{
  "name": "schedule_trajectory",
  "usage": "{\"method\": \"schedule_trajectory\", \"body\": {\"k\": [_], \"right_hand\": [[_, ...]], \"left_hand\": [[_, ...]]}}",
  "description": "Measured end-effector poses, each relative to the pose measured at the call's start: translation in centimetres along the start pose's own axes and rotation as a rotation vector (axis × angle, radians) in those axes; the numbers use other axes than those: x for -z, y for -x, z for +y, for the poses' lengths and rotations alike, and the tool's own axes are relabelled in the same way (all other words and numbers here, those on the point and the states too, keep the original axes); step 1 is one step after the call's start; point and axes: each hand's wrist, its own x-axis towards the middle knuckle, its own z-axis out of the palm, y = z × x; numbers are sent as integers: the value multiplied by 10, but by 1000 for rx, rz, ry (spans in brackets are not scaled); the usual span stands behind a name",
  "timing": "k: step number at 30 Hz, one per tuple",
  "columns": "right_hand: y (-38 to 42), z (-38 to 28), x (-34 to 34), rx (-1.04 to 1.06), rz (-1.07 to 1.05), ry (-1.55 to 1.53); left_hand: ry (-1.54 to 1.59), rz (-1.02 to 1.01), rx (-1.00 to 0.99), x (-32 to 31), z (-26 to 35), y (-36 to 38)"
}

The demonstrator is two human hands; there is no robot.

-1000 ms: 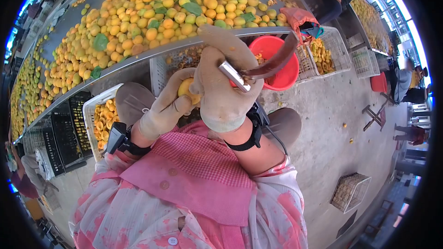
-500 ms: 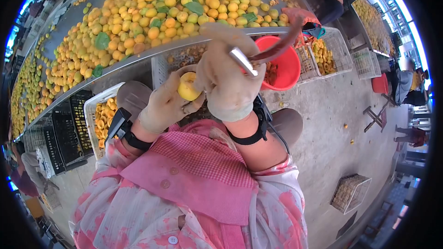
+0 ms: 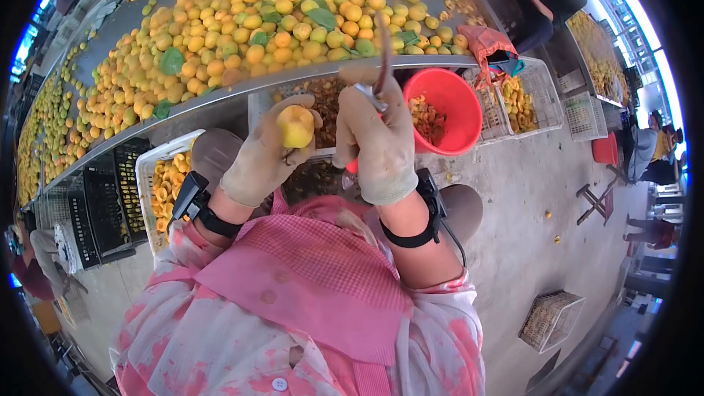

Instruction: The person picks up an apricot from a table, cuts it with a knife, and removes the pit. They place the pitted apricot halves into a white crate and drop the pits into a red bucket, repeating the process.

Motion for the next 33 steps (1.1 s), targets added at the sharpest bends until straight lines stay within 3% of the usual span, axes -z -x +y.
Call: {"method": "schedule_trajectory", "body": {"k": [1,3,5,7,9,11,13,18,20,21,23,29,33], "right_hand": [[5,1,0,5,-6,-2],[11,6,0,-81,-165,-14],[13,12,2,-3,-225,21],[15,9,-2,-199,-183,-3],[15,7,-6,-296,-152,9],[12,8,-7,-375,-187,-217],[12,14,-12,-348,-175,-268],[10,19,-19,-423,-112,-332],[9,23,-20,-376,-122,-320],[10,23,-20,-361,-135,-312],[12,23,-21,-341,-160,-293],[17,35,-22,-271,-189,-285],[19,42,-20,-223,-202,-294]], "left_hand": [[308,2,164,3,4,0],[413,-64,133,13,10,0],[523,-134,109,19,16,1],[142,-73,68,19,24,3],[-1,-46,-9,16,21,2],[-143,-22,-83,12,20,2],[-398,-36,-147,9,24,4],[-629,-35,-265,6,33,-1],[-898,-24,-490,2,44,-4],[-899,-23,-488,4,45,-4],[-866,-124,-287,10,46,-4],[-623,-30,-410,1,19,-3],[-428,-26,-355,-7,12,0]]}}
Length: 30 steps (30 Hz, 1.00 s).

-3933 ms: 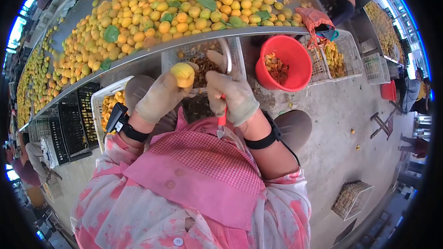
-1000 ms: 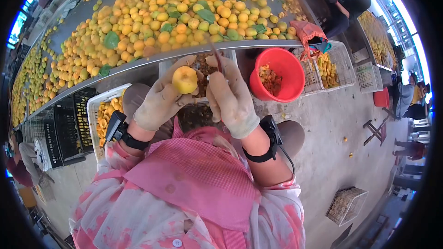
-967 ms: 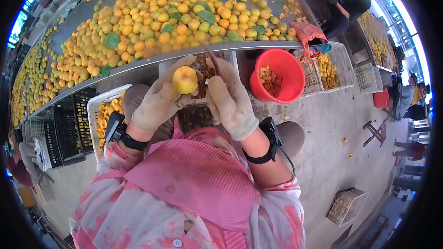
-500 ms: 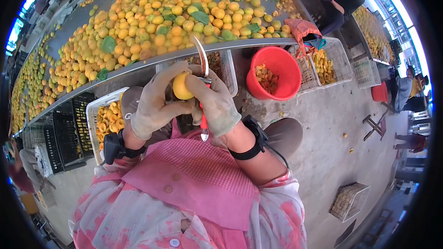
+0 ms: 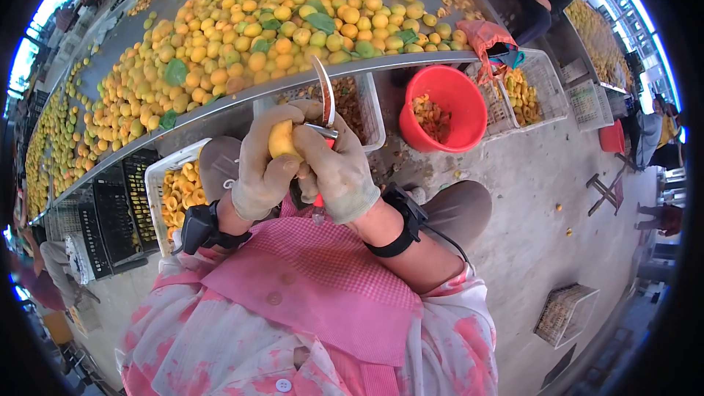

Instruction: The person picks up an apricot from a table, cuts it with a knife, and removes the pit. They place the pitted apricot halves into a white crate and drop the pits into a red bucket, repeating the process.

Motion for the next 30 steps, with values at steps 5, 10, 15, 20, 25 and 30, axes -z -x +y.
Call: {"method": "schedule_trajectory", "body": {"k": [5,10,15,20,25,30], "right_hand": [[1,-4,-3,1,31,18],[0,-19,-1,-46,117,30],[8,-26,11,1,106,-4],[9,-31,5,-155,156,118],[9,-39,11,-233,99,70],[10,-37,9,-203,42,71]], "left_hand": [[78,6,-1,-4,-2,-1],[172,-83,227,10,4,-4],[113,-32,322,15,8,-5],[-47,9,242,5,0,0],[-4,-138,274,15,21,-11],[-177,-124,290,20,24,-9]]}}
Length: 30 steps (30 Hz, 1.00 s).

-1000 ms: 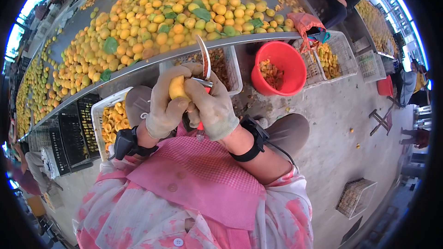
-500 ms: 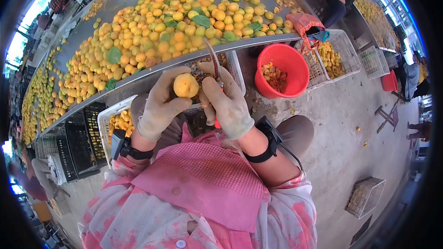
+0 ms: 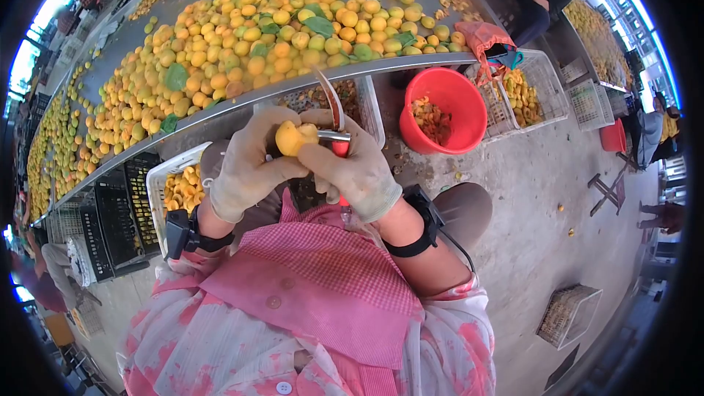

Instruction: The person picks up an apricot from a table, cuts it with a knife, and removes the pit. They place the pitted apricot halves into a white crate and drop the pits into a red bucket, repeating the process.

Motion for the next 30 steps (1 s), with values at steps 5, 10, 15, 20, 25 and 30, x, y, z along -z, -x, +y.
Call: {"method": "schedule_trajectory", "body": {"k": [5,10,15,20,25,30], "right_hand": [[2,-2,-6,24,20,65],[-2,9,-12,185,20,201],[1,8,-11,127,-55,126],[2,18,-20,207,-58,-70],[-2,34,-13,209,-94,-161],[-5,19,-6,137,-73,-35]], "left_hand": [[-334,64,-243,-1,-2,3],[-461,83,-416,1,3,-1],[-452,62,-462,0,-6,4],[-342,114,-467,-7,-12,9],[-231,176,-458,-15,-17,9],[-229,121,-394,-9,-6,10]]}}
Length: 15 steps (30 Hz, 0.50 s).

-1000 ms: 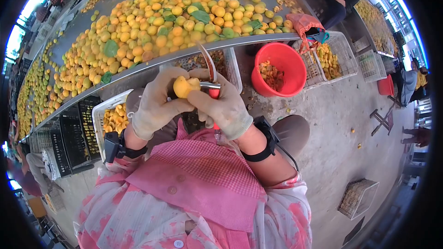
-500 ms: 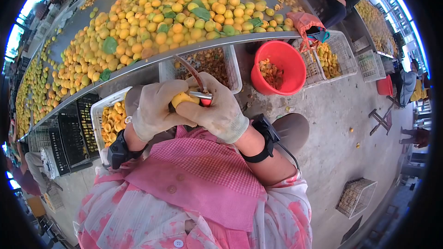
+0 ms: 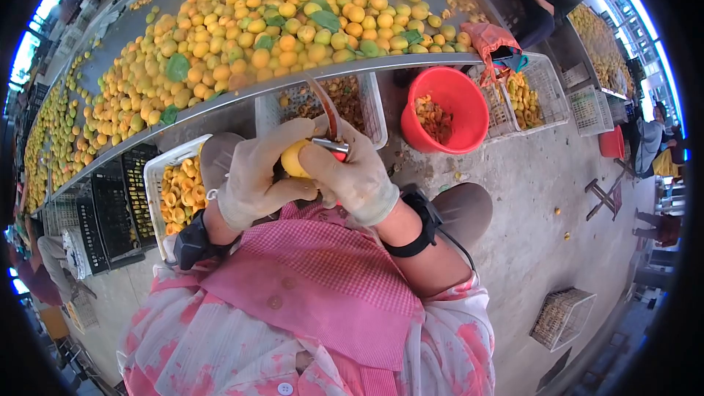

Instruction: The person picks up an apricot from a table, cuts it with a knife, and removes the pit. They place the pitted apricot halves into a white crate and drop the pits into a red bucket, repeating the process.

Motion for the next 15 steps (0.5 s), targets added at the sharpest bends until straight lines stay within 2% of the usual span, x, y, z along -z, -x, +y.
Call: {"method": "schedule_trajectory", "body": {"k": [7,9,15], "right_hand": [[3,-13,-2,-174,1,72],[2,-5,-2,-123,9,102],[2,-12,-10,-77,27,156]], "left_hand": [[12,-65,131,1,6,2],[18,-72,210,2,12,2],[5,-18,156,-3,7,8]]}}
